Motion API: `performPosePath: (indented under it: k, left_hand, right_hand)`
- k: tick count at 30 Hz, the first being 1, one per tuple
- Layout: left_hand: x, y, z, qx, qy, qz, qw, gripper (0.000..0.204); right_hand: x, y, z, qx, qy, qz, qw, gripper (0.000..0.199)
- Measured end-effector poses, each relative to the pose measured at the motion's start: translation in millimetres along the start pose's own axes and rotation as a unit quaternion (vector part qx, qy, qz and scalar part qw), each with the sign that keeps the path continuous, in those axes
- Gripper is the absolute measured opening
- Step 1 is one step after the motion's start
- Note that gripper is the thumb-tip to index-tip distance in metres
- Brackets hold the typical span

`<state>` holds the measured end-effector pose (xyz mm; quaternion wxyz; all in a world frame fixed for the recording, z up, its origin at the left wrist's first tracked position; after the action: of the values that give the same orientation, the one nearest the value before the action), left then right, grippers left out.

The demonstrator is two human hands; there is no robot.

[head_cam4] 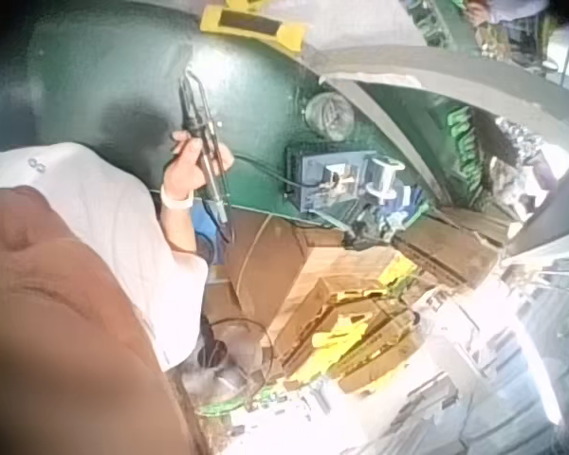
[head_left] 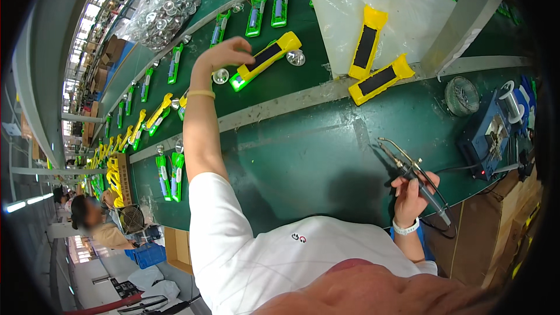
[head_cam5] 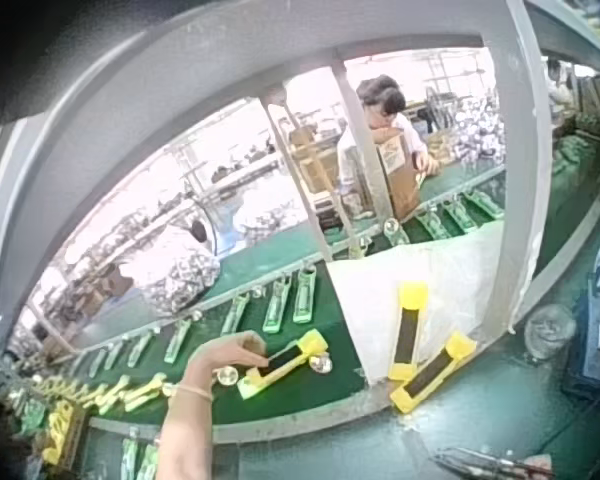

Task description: Soldering internal components of handheld flashlights on an assembly line.

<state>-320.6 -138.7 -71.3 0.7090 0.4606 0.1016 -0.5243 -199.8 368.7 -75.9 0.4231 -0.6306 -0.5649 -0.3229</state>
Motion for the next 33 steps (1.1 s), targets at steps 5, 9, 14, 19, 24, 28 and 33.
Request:
performPosePath:
  k: [5,9,14,19,24,28,33]
  left_hand:
    - [7,-82,42,-0.304,-0.222,0.063,0.924,0.094]
    - [19,-106,45,-0.357,-0.262,0.141,0.885,0.095]
    - [-5,-43,57,-0.505,-0.225,0.04,0.832,0.064]
    - [-98,59,-56,-0.399,-0.096,-0.184,0.893,0.055]
    - [-188,80,-219,-0.24,-0.161,-0.419,0.861,0.051]
    - [-197,59,-252,-0.304,-0.276,-0.379,0.829,0.041]
    - [-152,119,-251,-0.232,-0.268,-0.378,0.855,0.042]
  right_hand:
    - [1,-4,-5,-0.017,-0.003,-0.012,1.0,0.029]
    - [2,-7,0,-0.045,-0.025,-0.005,0.999,0.029]
    - [10,-4,8,-0.076,-0.025,0.023,0.997,0.03]
    - [16,-5,34,-0.134,-0.087,0.15,0.976,0.033]
    - [23,-5,41,-0.162,-0.044,0.226,0.96,0.03]
    - [24,0,43,-0.16,-0.044,0.266,0.95,0.019]
    - [21,0,43,-0.155,-0.026,0.261,0.953,0.02]
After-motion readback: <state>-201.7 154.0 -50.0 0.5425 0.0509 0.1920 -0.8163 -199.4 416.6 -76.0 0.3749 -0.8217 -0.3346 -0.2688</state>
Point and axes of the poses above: each hand's wrist, its own y-axis away from the middle knuckle, its own z-axis out of the back of the hand, x = y × z, the point moved 6 cm from there along -y, towards the middle knuckle, and after that the axes turned 11 degrees about -y, right-handed, at the moved point
